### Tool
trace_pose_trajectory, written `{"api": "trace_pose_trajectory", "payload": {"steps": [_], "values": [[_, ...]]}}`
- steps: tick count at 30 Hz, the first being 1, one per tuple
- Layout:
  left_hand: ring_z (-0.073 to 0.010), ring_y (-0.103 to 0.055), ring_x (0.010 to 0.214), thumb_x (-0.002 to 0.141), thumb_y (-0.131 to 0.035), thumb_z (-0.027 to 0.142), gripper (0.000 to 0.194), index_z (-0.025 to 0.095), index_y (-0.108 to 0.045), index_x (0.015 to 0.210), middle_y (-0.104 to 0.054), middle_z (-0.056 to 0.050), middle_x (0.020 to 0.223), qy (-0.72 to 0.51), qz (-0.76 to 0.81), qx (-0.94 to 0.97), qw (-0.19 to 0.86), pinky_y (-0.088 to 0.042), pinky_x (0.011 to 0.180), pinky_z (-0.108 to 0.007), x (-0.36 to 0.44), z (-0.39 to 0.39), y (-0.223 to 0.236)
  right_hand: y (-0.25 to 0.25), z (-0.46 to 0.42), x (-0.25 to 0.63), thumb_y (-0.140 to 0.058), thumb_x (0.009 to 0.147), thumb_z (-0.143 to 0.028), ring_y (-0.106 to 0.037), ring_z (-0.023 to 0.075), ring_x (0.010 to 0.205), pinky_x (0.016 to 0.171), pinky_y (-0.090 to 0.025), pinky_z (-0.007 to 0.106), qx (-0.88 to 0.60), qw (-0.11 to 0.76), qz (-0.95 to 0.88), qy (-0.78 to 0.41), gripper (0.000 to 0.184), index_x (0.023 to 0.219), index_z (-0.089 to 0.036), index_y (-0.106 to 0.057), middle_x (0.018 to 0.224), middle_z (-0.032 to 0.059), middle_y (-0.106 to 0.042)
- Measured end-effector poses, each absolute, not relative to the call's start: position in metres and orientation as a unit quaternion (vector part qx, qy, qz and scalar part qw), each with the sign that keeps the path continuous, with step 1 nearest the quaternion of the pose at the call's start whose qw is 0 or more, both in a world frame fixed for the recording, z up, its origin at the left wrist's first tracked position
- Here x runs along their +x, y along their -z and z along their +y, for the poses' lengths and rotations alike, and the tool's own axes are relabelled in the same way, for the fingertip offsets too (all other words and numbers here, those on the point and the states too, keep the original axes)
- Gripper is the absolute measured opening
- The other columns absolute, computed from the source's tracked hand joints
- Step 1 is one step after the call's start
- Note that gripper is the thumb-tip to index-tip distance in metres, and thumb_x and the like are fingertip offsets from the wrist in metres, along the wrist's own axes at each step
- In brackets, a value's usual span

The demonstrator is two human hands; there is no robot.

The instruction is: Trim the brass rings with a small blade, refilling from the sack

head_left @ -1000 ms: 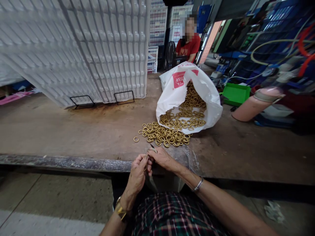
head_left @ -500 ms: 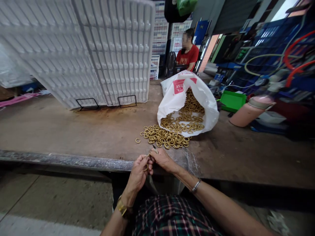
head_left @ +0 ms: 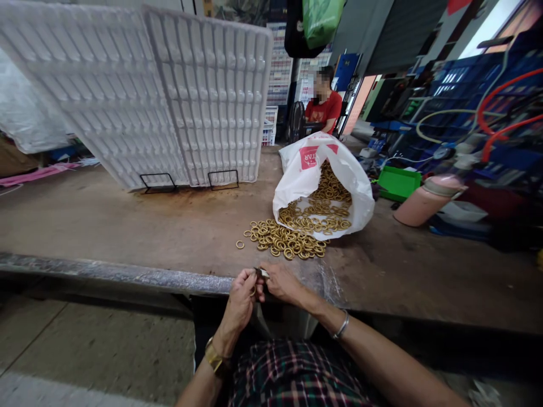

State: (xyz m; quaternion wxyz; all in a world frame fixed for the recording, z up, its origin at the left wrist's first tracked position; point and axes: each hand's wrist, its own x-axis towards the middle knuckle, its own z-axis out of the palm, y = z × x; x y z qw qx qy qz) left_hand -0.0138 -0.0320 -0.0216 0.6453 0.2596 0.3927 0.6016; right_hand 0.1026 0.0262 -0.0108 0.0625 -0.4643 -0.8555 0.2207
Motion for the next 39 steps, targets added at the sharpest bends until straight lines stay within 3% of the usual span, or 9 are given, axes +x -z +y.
{"api": "trace_pose_trajectory", "payload": {"steps": [7, 14, 18, 22, 28, 33, 39], "values": [[-0.0068, -0.047, 0.047, 0.072, -0.065, 0.037, 0.026, 0.014, -0.052, 0.072, -0.056, 0.001, 0.064, -0.597, 0.386, 0.242, 0.66, -0.038, 0.043, -0.02, -0.016, -0.037, 0.023, 0.004, 0.042, 0.115, -0.039, 0.079, -0.011, -0.062, 0.0199, 0.074, 0.056, -0.03, 0.026, -0.555, -0.018, -0.828, -0.083, 0.028, 0.101, -0.014, -0.054, 0.082, 0.0115, -0.067], [-0.0097, -0.056, 0.057, 0.074, -0.064, 0.025, 0.021, 0.011, -0.053, 0.064, -0.061, -0.005, 0.068, -0.643, 0.375, 0.052, 0.666, -0.042, 0.045, -0.018, -0.037, -0.024, 0.009, 0.024, 0.044, 0.144, -0.042, 0.071, -0.005, -0.059, 0.0164, 0.076, 0.059, -0.029, 0.025, -0.535, 0.049, -0.84, -0.073, 0.029, 0.095, -0.017, -0.052, 0.086, 0.0052, -0.066], [-0.01, -0.054, 0.052, 0.079, -0.054, 0.016, 0.012, 0.011, -0.056, 0.068, -0.06, -0.005, 0.065, -0.648, 0.363, 0.011, 0.67, -0.039, 0.04, -0.017, -0.053, -0.008, -0.001, 0.03, 0.039, 0.143, -0.041, 0.072, -0.004, -0.058, 0.0163, 0.073, 0.058, -0.028, 0.026, -0.533, 0.055, -0.842, -0.065, 0.027, 0.092, -0.018, -0.053, 0.083, 0.0045, -0.065], [-0.011, -0.056, 0.056, 0.082, -0.047, 0.017, 0.019, 0.012, -0.053, 0.065, -0.059, -0.006, 0.066, -0.631, 0.373, -0.002, 0.68, -0.042, 0.043, -0.018, -0.067, 0.011, -0.006, 0.03, 0.04, 0.143, -0.041, 0.072, -0.004, -0.057, 0.0157, 0.071, 0.057, -0.027, 0.027, -0.527, 0.072, -0.844, -0.07, 0.025, 0.089, -0.018, -0.052, 0.082, 0.0038, -0.064], [-0.007, -0.05, 0.052, 0.078, -0.049, 0.023, 0.018, 0.015, -0.042, 0.063, -0.052, -0.001, 0.064, -0.569, 0.558, 0.229, 0.559, -0.038, 0.045, -0.017, -0.077, 0.038, 0.001, 0.031, 0.04, 0.146, -0.044, 0.069, -0.004, -0.056, 0.0156, 0.07, 0.058, -0.027, 0.027, -0.518, 0.08, -0.847, -0.091, 0.025, 0.088, -0.019, -0.053, 0.079, 0.0032, -0.063], [-0.0054, -0.035, 0.043, 0.074, -0.053, 0.035, 0.02, 0.017, -0.046, 0.071, -0.042, 0.006, 0.056, -0.507, 0.647, 0.361, 0.44, -0.024, 0.041, -0.018, -0.085, 0.054, 0.01, 0.032, 0.04, 0.146, -0.044, 0.071, -0.006, -0.057, 0.0156, 0.071, 0.058, -0.028, 0.027, -0.514, 0.08, -0.847, -0.107, 0.024, 0.089, -0.019, -0.054, 0.083, 0.004, -0.064], [-0.0109, -0.041, 0.052, 0.07, -0.058, 0.027, 0.014, 0.016, -0.057, 0.079, -0.046, 0.005, 0.053, -0.359, 0.711, 0.537, 0.277, -0.028, 0.052, -0.023, -0.087, 0.073, 0.015, 0.032, 0.041, 0.147, -0.044, 0.072, -0.007, -0.058, 0.0165, 0.074, 0.06, -0.03, 0.027, -0.498, 0.087, -0.855, -0.118, 0.025, 0.091, -0.019, -0.053, 0.087, 0.0043, -0.064]]}}
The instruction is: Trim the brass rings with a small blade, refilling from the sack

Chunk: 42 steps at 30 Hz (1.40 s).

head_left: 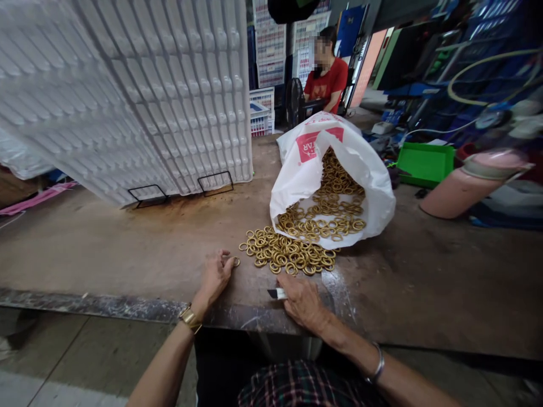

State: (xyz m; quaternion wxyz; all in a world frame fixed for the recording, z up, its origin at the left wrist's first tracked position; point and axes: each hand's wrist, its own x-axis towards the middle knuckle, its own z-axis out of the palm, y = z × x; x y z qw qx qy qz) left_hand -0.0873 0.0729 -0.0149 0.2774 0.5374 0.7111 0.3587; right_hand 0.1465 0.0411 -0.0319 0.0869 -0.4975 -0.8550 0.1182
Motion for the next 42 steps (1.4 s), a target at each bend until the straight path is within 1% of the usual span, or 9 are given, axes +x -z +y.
{"api": "trace_pose_trajectory", "payload": {"steps": [4, 7, 12, 22, 27, 30, 34, 38, 42], "values": [[-0.0125, -0.044, 0.052, 0.073, -0.055, 0.024, 0.008, 0.017, -0.058, 0.073, -0.05, 0.002, 0.054, -0.25, 0.712, 0.615, 0.229, -0.027, 0.054, -0.025, -0.083, 0.078, 0.014, 0.025, 0.041, 0.146, -0.044, 0.07, -0.006, -0.058, 0.0173, 0.077, 0.061, -0.031, 0.028, -0.506, 0.058, -0.85, -0.135, 0.029, 0.094, -0.019, -0.053, 0.09, 0.0047, -0.064], [-0.0139, -0.047, 0.055, 0.076, -0.051, 0.023, 0.011, 0.016, -0.056, 0.068, -0.054, -0.001, 0.058, -0.192, 0.718, 0.639, 0.196, -0.028, 0.055, -0.025, -0.081, 0.079, 0.014, 0.021, 0.041, 0.145, -0.044, 0.069, -0.006, -0.058, 0.0174, 0.078, 0.063, -0.033, 0.028, -0.507, 0.055, -0.849, -0.14, 0.031, 0.097, -0.019, -0.052, 0.091, 0.0041, -0.064], [-0.0163, -0.05, 0.057, 0.08, -0.045, 0.024, 0.015, 0.016, -0.054, 0.072, -0.057, -0.004, 0.061, -0.134, 0.726, 0.657, 0.154, -0.029, 0.055, -0.026, -0.08, 0.077, 0.016, 0.021, 0.04, 0.146, -0.046, 0.068, -0.008, -0.058, 0.0176, 0.078, 0.063, -0.034, 0.027, -0.504, 0.07, -0.851, -0.129, 0.031, 0.097, -0.019, -0.051, 0.092, 0.0042, -0.063], [-0.0185, -0.057, 0.065, 0.085, -0.039, 0.024, 0.016, 0.015, -0.052, 0.082, -0.061, -0.008, 0.073, -0.103, 0.732, 0.669, 0.074, -0.035, 0.06, -0.027, -0.069, 0.061, 0.017, 0.022, 0.038, 0.145, -0.046, 0.067, -0.009, -0.057, 0.0169, 0.078, 0.061, -0.035, 0.027, -0.494, 0.08, -0.858, -0.115, 0.03, 0.094, -0.02, -0.053, 0.094, 0.004, -0.062], [-0.0211, -0.06, 0.079, 0.084, -0.039, 0.019, 0.017, 0.014, -0.052, 0.093, -0.063, -0.012, 0.091, -0.123, 0.73, 0.667, 0.087, -0.039, 0.069, -0.029, -0.071, 0.061, 0.018, 0.022, 0.037, 0.142, -0.045, 0.065, -0.007, -0.056, 0.0165, 0.076, 0.062, -0.035, 0.027, -0.476, 0.094, -0.866, -0.124, 0.032, 0.094, -0.019, -0.054, 0.091, 0.0042, -0.062], [-0.0224, -0.059, 0.083, 0.083, -0.038, 0.015, 0.02, 0.013, -0.053, 0.097, -0.062, -0.016, 0.096, -0.133, 0.725, 0.667, 0.108, -0.04, 0.073, -0.03, -0.072, 0.062, 0.019, 0.025, 0.037, 0.14, -0.045, 0.065, -0.008, -0.056, 0.0166, 0.074, 0.062, -0.034, 0.027, -0.464, 0.111, -0.87, -0.127, 0.03, 0.092, -0.019, -0.053, 0.089, 0.0041, -0.062], [-0.0232, -0.059, 0.078, 0.081, -0.038, 0.012, 0.02, 0.011, -0.054, 0.093, -0.062, -0.017, 0.089, -0.146, 0.724, 0.661, 0.13, -0.039, 0.071, -0.032, -0.069, 0.061, 0.018, 0.027, 0.036, 0.14, -0.044, 0.065, -0.008, -0.055, 0.0162, 0.071, 0.061, -0.033, 0.027, -0.462, 0.133, -0.866, -0.138, 0.029, 0.089, -0.019, -0.054, 0.085, 0.0033, -0.063], [-0.0209, -0.057, 0.071, 0.077, -0.04, 0.01, 0.019, 0.012, -0.055, 0.087, -0.062, -0.012, 0.078, -0.176, 0.726, 0.646, 0.154, -0.038, 0.067, -0.03, -0.067, 0.058, 0.015, 0.033, 0.036, 0.137, -0.042, 0.068, -0.007, -0.055, 0.0149, 0.073, 0.064, -0.034, 0.025, -0.448, 0.193, -0.857, -0.166, 0.026, 0.088, -0.019, -0.054, 0.083, 0.0025, -0.063], [-0.0168, -0.054, 0.062, 0.074, -0.041, 0.012, 0.018, 0.013, -0.057, 0.083, -0.058, -0.005, 0.066, -0.231, 0.719, 0.624, 0.202, -0.038, 0.06, -0.026, -0.064, 0.053, 0.015, 0.037, 0.036, 0.13, -0.042, 0.069, -0.007, -0.056, 0.0153, 0.08, 0.068, -0.038, 0.025, -0.402, 0.229, -0.863, -0.2, 0.035, 0.102, -0.018, -0.05, 0.091, 0.0034, -0.063]]}}
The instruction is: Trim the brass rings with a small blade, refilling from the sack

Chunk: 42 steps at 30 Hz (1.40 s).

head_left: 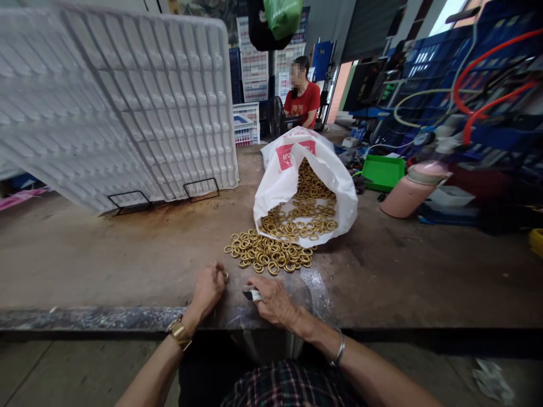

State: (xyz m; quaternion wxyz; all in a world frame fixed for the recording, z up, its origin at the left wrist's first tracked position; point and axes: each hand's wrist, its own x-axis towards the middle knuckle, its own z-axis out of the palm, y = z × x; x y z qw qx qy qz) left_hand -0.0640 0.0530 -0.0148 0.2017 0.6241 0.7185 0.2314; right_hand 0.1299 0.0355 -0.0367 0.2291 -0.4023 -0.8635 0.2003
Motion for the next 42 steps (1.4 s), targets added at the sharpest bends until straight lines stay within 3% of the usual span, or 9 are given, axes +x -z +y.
{"api": "trace_pose_trajectory", "payload": {"steps": [4, 12, 18, 22, 26, 32, 38, 42], "values": [[-0.0131, -0.047, 0.05, 0.071, -0.042, 0.018, 0.019, 0.014, -0.059, 0.076, -0.053, 0.001, 0.056, -0.281, 0.702, 0.593, 0.277, -0.035, 0.049, -0.023, -0.056, 0.047, 0.013, 0.027, 0.033, 0.121, -0.04, 0.074, -0.008, -0.055, 0.0166, 0.086, 0.071, -0.042, 0.027, -0.375, 0.27, -0.863, -0.205, 0.045, 0.118, -0.017, -0.042, 0.1, 0.0073, -0.061], [-0.0112, -0.045, 0.053, 0.057, -0.051, 0.022, 0.009, 0.015, -0.056, 0.058, -0.052, 0.002, 0.053, -0.369, 0.617, 0.502, 0.481, -0.035, 0.05, -0.022, -0.038, 0.034, -0.007, 0.018, 0.038, 0.113, -0.041, 0.081, -0.014, -0.054, 0.0178, 0.08, 0.065, -0.041, 0.027, -0.322, 0.266, -0.893, -0.167, 0.041, 0.121, -0.015, -0.043, 0.092, 0.0079, -0.06], [-0.0039, -0.031, 0.038, 0.057, -0.061, 0.027, 0.017, 0.015, -0.052, 0.067, -0.043, 0.007, 0.049, -0.363, 0.583, 0.337, 0.644, -0.015, 0.036, -0.016, -0.035, 0.031, -0.009, 0.027, 0.041, 0.116, -0.04, 0.081, -0.013, -0.055, 0.0167, 0.085, 0.074, -0.042, 0.027, -0.3, 0.317, -0.878, -0.197, 0.033, 0.113, -0.015, -0.051, 0.093, 0.0079, -0.063], [-0.0008, -0.029, 0.037, 0.058, -0.068, 0.029, 0.029, 0.015, -0.053, 0.077, -0.046, 0.007, 0.057, -0.428, 0.516, 0.261, 0.695, -0.014, 0.034, -0.014, -0.034, 0.024, -0.009, 0.027, 0.041, 0.115, -0.043, 0.081, -0.017, -0.054, 0.0128, 0.07, 0.066, -0.041, 0.023, -0.378, 0.358, -0.8, -0.3, 0.017, 0.091, -0.018, -0.058, 0.078, 0.0023, -0.062], [0.0002, -0.03, 0.038, 0.057, -0.073, 0.031, 0.038, 0.015, -0.054, 0.086, -0.054, 0.004, 0.067, -0.487, 0.495, 0.236, 0.68, -0.016, 0.034, -0.014, -0.031, 0.012, -0.005, 0.02, 0.042, 0.11, -0.044, 0.083, -0.027, -0.049, 0.0097, 0.054, 0.056, -0.038, 0.02, -0.456, 0.4, -0.655, -0.451, 0.015, 0.076, -0.018, -0.054, 0.057, -0.004, -0.054], [-0.0021, -0.023, 0.037, 0.066, -0.067, 0.041, 0.032, 0.016, -0.052, 0.081, -0.051, 0.006, 0.054, -0.503, 0.536, 0.295, 0.61, -0.014, 0.035, -0.016, -0.018, 0.003, 0.002, 0.014, 0.038, 0.107, -0.047, 0.081, -0.032, -0.046, 0.009, 0.053, 0.056, -0.037, 0.021, -0.438, 0.407, -0.594, -0.537, 0.02, 0.067, -0.018, -0.05, 0.053, -0.0052, -0.051], [-0.0101, -0.049, 0.056, 0.075, -0.055, 0.032, 0.017, 0.016, -0.058, 0.074, -0.059, 0.0, 0.064, -0.492, 0.61, 0.461, 0.417, -0.037, 0.053, -0.02, -0.014, 0.0, 0.001, 0.016, 0.038, 0.108, -0.046, 0.081, -0.035, -0.039, 0.0081, 0.048, 0.049, -0.031, 0.02, -0.446, 0.379, -0.579, -0.568, 0.027, 0.062, -0.018, -0.05, 0.048, -0.0057, -0.045], [-0.0137, -0.055, 0.067, 0.078, -0.05, 0.028, 0.014, 0.017, -0.058, 0.076, -0.061, -0.002, 0.069, -0.479, 0.608, 0.525, 0.354, -0.041, 0.065, -0.023, -0.014, -0.002, 0.003, 0.013, 0.042, 0.11, -0.041, 0.083, -0.037, -0.034, 0.0082, 0.045, 0.047, -0.028, 0.021, -0.443, 0.353, -0.591, -0.574, 0.035, 0.055, -0.018, -0.049, 0.043, -0.0065, -0.035]]}}
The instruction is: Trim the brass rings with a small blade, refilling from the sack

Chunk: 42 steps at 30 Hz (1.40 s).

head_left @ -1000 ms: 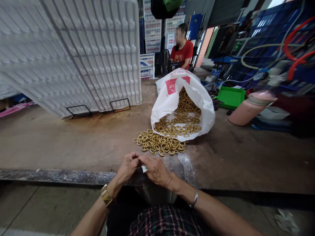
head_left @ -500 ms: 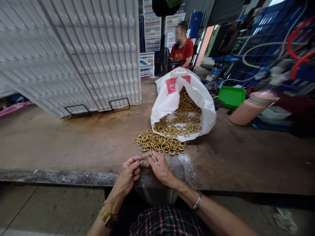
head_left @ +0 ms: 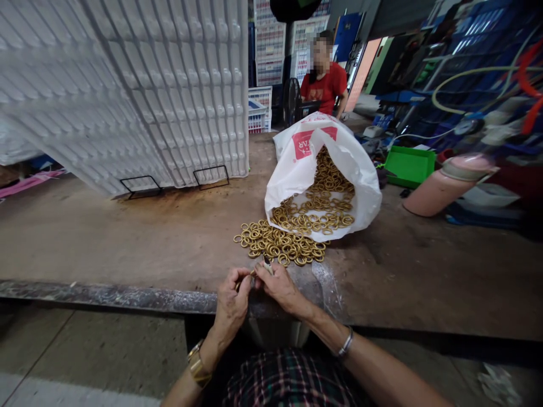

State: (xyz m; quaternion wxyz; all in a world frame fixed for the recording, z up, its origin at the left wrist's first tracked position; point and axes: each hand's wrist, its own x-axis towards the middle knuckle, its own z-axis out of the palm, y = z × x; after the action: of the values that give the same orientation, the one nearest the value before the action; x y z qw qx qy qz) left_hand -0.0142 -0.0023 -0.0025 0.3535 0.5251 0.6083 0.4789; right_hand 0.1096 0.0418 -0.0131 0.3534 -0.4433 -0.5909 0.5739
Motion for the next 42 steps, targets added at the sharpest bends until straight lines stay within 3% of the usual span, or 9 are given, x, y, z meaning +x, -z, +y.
{"api": "trace_pose_trajectory", "payload": {"steps": [6, 12, 17, 28, 32, 37, 42], "values": [[-0.0101, -0.049, 0.06, 0.082, -0.048, 0.034, 0.02, 0.016, -0.057, 0.081, -0.056, 0.0, 0.068, -0.469, 0.573, 0.488, 0.462, -0.038, 0.057, -0.02, -0.015, -0.003, 0.005, 0.008, 0.045, 0.108, -0.045, 0.078, -0.031, -0.038, 0.0086, 0.052, 0.052, -0.031, 0.021, -0.446, 0.353, -0.617, -0.543, 0.025, 0.058, -0.017, -0.047, 0.052, -0.0051, -0.042], [-0.0035, -0.027, 0.042, 0.079, -0.052, 0.044, 0.027, 0.017, -0.05, 0.082, -0.043, 0.006, 0.06, -0.452, 0.545, 0.388, 0.59, -0.02, 0.04, -0.016, -0.015, -0.004, 0.006, 0.01, 0.046, 0.107, -0.044, 0.077, -0.032, -0.036, 0.009, 0.056, 0.054, -0.03, 0.021, -0.443, 0.342, -0.657, -0.505, 0.022, 0.061, -0.017, -0.046, 0.056, -0.0053, -0.04], [-0.0015, -0.021, 0.04, 0.079, -0.054, 0.04, 0.024, 0.017, -0.047, 0.079, -0.043, 0.007, 0.061, -0.468, 0.489, 0.343, 0.651, -0.013, 0.038, -0.016, -0.016, -0.005, 0.003, 0.008, 0.047, 0.109, -0.04, 0.078, -0.032, -0.037, 0.0094, 0.055, 0.054, -0.029, 0.022, -0.442, 0.334, -0.659, -0.508, 0.025, 0.059, -0.018, -0.043, 0.056, -0.0047, -0.04], [-0.0008, -0.023, 0.041, 0.082, -0.054, 0.034, 0.021, 0.016, -0.047, 0.077, -0.045, 0.005, 0.063, -0.497, 0.437, 0.31, 0.683, -0.013, 0.038, -0.016, -0.019, -0.007, 0.008, 0.01, 0.048, 0.106, -0.04, 0.079, -0.032, -0.038, 0.0088, 0.053, 0.052, -0.03, 0.021, -0.436, 0.344, -0.655, -0.512, 0.026, 0.057, -0.018, -0.042, 0.055, -0.0049, -0.04], [-0.001, -0.025, 0.04, 0.08, -0.056, 0.036, 0.022, 0.016, -0.048, 0.077, -0.046, 0.005, 0.062, -0.506, 0.44, 0.301, 0.678, -0.015, 0.038, -0.016, -0.019, -0.008, 0.007, 0.013, 0.05, 0.108, -0.039, 0.08, -0.024, -0.047, 0.0103, 0.054, 0.055, -0.036, 0.021, -0.457, 0.338, -0.64, -0.517, 0.019, 0.075, -0.016, -0.055, 0.056, -0.0039, -0.05], [-0.0012, -0.027, 0.04, 0.077, -0.058, 0.039, 0.025, 0.017, -0.048, 0.077, -0.047, 0.006, 0.061, -0.523, 0.456, 0.31, 0.65, -0.016, 0.038, -0.015, -0.018, -0.009, 0.007, 0.02, 0.046, 0.114, -0.041, 0.076, -0.012, -0.051, 0.0116, 0.061, 0.058, -0.034, 0.021, -0.447, 0.268, -0.778, -0.351, 0.017, 0.077, -0.018, -0.057, 0.065, 0.0, -0.058], [-0.0011, -0.027, 0.04, 0.075, -0.06, 0.043, 0.029, 0.017, -0.047, 0.08, -0.048, 0.006, 0.059, -0.525, 0.485, 0.31, 0.627, -0.017, 0.038, -0.014, -0.017, -0.008, 0.009, 0.027, 0.039, 0.117, -0.043, 0.076, -0.01, -0.054, 0.0132, 0.065, 0.058, -0.031, 0.022, -0.431, 0.171, -0.851, -0.247, 0.02, 0.088, -0.018, -0.057, 0.073, 0.0028, -0.063]]}}
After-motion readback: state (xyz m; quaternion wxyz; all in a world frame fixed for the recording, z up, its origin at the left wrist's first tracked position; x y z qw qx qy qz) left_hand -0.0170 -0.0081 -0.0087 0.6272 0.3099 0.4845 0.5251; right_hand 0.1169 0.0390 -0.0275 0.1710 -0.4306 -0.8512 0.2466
